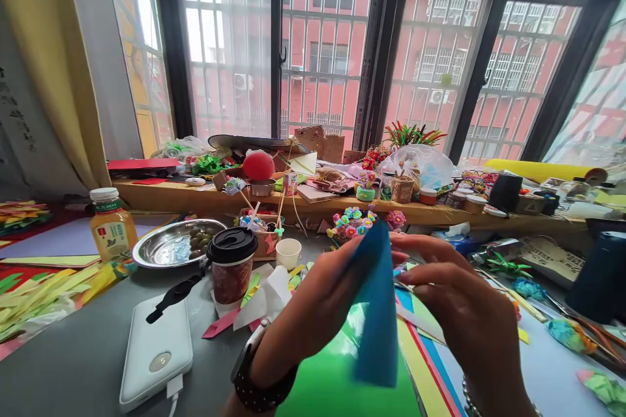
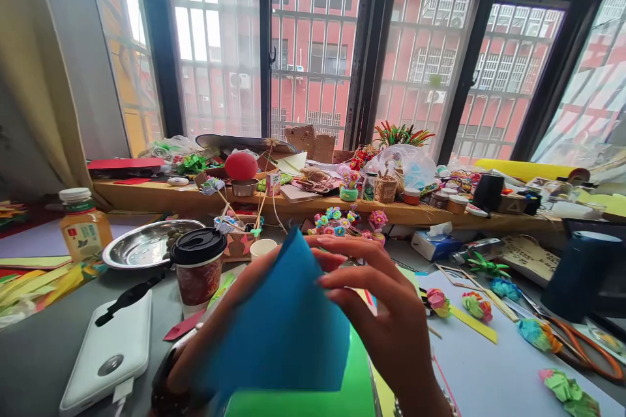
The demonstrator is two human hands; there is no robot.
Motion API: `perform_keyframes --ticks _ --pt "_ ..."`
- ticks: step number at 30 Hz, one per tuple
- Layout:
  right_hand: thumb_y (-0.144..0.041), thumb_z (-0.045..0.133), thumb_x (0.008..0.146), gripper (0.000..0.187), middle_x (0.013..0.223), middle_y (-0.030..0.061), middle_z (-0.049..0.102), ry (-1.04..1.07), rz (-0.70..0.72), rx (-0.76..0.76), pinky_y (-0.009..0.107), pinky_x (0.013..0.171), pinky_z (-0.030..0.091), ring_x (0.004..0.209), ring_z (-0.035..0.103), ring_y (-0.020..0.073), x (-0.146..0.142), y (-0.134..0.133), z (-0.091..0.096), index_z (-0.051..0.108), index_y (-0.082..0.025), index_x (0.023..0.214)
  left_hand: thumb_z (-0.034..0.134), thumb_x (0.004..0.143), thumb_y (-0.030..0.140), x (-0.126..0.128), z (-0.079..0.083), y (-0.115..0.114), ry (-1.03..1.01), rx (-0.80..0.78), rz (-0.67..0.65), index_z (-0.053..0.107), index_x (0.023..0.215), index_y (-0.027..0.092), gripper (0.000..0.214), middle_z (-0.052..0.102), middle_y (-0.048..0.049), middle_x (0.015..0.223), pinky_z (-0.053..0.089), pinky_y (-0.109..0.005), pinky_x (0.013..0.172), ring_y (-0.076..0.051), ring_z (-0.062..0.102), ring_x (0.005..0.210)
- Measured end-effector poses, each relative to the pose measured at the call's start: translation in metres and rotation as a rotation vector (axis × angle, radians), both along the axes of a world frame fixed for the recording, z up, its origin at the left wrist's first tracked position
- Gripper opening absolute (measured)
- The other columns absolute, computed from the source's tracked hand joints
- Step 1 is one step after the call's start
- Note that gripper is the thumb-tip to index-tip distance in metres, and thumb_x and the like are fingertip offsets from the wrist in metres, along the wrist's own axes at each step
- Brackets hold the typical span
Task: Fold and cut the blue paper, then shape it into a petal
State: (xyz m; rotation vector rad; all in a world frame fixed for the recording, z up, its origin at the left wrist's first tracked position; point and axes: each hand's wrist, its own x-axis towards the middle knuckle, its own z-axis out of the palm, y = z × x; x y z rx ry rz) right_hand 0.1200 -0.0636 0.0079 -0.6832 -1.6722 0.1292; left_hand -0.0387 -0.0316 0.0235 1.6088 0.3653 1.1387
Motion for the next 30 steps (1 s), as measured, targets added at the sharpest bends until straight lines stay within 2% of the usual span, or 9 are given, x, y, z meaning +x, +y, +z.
perform_keyframes --ticks 3,5,7,10,14,20,22,25,30 --pt "-0.029 0.060 0.075 0.006 0.090 -0.0002 0.063 0.237 0.141 -0.107 0.033 0.077 0.049 0.086 0.059 0.0191 0.005 -0.005 0.003 0.063 -0.029 0.080 0.043 0.085 0.022 -0.004 0.000 -0.007 0.255 0.270 0.028 0.056 0.111 0.024 0.029 0.062 -0.0031 0.103 0.039 -0.029 0.085 -0.020 0.054 0.094" --pt "-0.033 0.061 0.074 0.011 0.089 0.0001 0.062 0.256 0.165 -0.141 0.032 0.078 0.048 0.087 0.059 0.0188 0.009 -0.006 0.004 0.064 -0.030 0.084 0.038 0.087 0.021 -0.004 -0.002 -0.009 0.399 0.404 0.087 0.051 0.115 0.025 0.031 0.061 -0.0020 0.102 0.039 -0.027 0.083 -0.018 0.054 0.092" --pt "-0.039 0.061 0.072 0.019 0.095 0.0013 0.060 0.178 0.151 -0.151 0.034 0.082 0.045 0.090 0.057 0.0205 0.011 -0.007 0.005 0.065 -0.031 0.088 0.034 0.088 0.022 -0.002 -0.004 -0.009 0.478 0.432 0.083 0.051 0.114 0.025 0.031 0.062 -0.0016 0.098 0.041 -0.026 0.077 -0.017 0.056 0.086" --pt "-0.052 0.055 0.071 0.033 0.103 0.0036 0.060 0.065 0.109 -0.181 0.039 0.089 0.040 0.097 0.054 0.0244 0.011 -0.007 0.006 0.065 -0.031 0.094 0.031 0.089 0.021 0.001 -0.004 -0.009 0.546 0.442 0.003 0.051 0.112 0.024 0.030 0.062 -0.0018 0.097 0.042 -0.024 0.073 -0.015 0.057 0.081" --pt "-0.053 0.054 0.071 0.038 0.099 0.0050 0.064 -0.011 0.180 -0.195 0.037 0.087 0.041 0.103 0.050 0.0257 0.009 -0.006 0.007 0.065 -0.028 0.098 0.034 0.088 0.021 0.003 -0.005 -0.011 0.592 0.481 0.009 0.050 0.111 0.021 0.029 0.062 -0.0033 0.095 0.043 -0.023 0.072 -0.016 0.057 0.081" --pt "-0.038 0.062 0.071 0.021 0.084 0.0029 0.064 0.076 0.316 -0.218 0.035 0.082 0.043 0.086 0.056 0.0215 0.008 -0.004 0.003 0.067 -0.025 0.087 0.036 0.085 0.024 0.005 -0.008 -0.011 0.535 0.618 0.094 0.057 0.103 0.022 0.028 0.065 -0.0016 0.083 0.044 -0.022 0.063 -0.017 0.059 0.072" --pt "-0.034 0.064 0.071 0.017 0.081 0.0027 0.064 0.093 0.337 -0.219 0.036 0.082 0.043 0.084 0.056 0.0210 0.008 -0.004 0.002 0.067 -0.024 0.085 0.035 0.084 0.027 0.006 -0.010 -0.008 0.533 0.667 0.120 0.060 0.098 0.023 0.029 0.065 0.0000 0.075 0.043 -0.021 0.057 -0.015 0.058 0.063" --pt "-0.032 0.065 0.070 0.014 0.078 0.0025 0.064 0.114 0.354 -0.223 0.036 0.080 0.043 0.081 0.056 0.0203 0.006 -0.004 0.002 0.066 -0.024 0.081 0.033 0.082 0.024 0.008 -0.014 -0.004 0.537 0.727 0.143 0.060 0.094 0.023 0.029 0.064 0.0019 0.074 0.041 -0.019 0.053 -0.013 0.056 0.058" --pt "-0.033 0.066 0.069 0.011 0.071 0.0028 0.064 0.147 0.334 -0.205 0.039 0.076 0.044 0.073 0.056 0.0198 0.002 -0.005 0.002 0.066 -0.023 0.073 0.037 0.076 0.016 0.007 -0.024 0.001 0.480 0.696 0.119 0.059 0.088 0.024 0.027 0.063 0.0037 0.075 0.040 -0.019 0.055 -0.012 0.055 0.059"
